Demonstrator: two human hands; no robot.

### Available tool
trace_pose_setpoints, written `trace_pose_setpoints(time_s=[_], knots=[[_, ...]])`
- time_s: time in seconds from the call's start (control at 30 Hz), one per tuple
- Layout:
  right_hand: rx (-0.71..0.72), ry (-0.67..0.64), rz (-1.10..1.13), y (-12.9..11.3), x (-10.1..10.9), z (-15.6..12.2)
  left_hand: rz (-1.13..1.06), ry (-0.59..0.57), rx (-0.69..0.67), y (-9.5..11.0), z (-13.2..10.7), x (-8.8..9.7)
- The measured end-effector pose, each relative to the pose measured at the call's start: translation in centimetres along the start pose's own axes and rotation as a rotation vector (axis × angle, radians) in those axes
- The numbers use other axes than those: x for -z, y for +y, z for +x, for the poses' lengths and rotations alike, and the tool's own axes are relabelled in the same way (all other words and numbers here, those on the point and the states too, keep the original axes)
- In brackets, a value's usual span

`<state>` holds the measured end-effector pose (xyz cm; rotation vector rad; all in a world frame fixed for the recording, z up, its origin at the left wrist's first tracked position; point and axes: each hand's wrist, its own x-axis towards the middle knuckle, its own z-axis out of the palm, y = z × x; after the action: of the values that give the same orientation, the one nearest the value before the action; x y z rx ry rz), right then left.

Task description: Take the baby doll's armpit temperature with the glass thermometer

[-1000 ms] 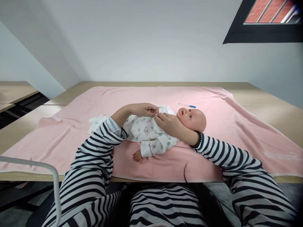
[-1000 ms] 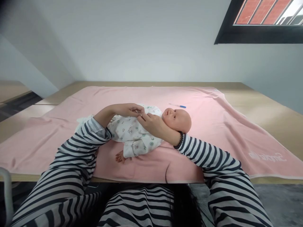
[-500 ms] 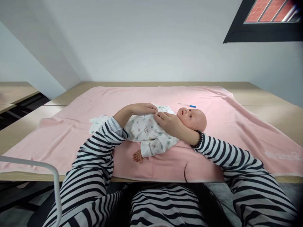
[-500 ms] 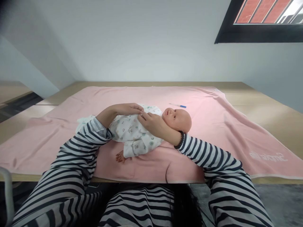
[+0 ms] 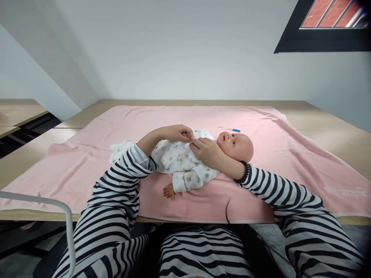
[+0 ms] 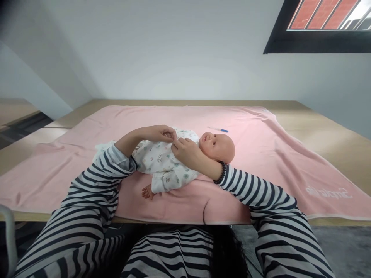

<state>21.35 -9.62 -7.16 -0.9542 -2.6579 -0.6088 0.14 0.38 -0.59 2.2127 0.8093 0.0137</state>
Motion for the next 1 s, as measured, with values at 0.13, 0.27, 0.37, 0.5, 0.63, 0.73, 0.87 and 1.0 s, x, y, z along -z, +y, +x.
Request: trace_pose_setpoints(time_s=[0.13,0.27,0.37,0.5,0.63,0.73,0.87,1.0], knots=[[-0.065,-0.076,0.02,0.1,0.5,0.9,0.155,-0.007,0.07,0.3,-1.4,1.0],[-0.092,-0.147,0.12,-0.7,1.0,3.7,0.237,-0.027,0.139,0.7,-3.2,2.0],[-0.063,-0.203,0.184,-1.6,1.3,6.2,0.283,-0.05,0.175,0.7,-4.1,2.6],[-0.126,-0.259,0.229,-2.3,1.7,8.3,0.235,-0.144,0.19,0.8,-5.0,3.3],[-0.171,-0.277,0.232,-2.5,2.4,8.9,0.17,-0.175,0.179,1.0,-5.4,3.6],[-0.2,-0.274,0.237,-2.3,2.9,8.8,0.173,-0.141,0.187,0.8,-5.7,3.7],[-0.174,-0.305,0.22,-1.8,3.2,8.6,0.183,-0.115,0.218,0.3,-5.9,4.1],[-0.137,-0.329,0.241,-1.6,3.5,8.5,0.156,-0.142,0.161,0.2,-5.7,4.2]])
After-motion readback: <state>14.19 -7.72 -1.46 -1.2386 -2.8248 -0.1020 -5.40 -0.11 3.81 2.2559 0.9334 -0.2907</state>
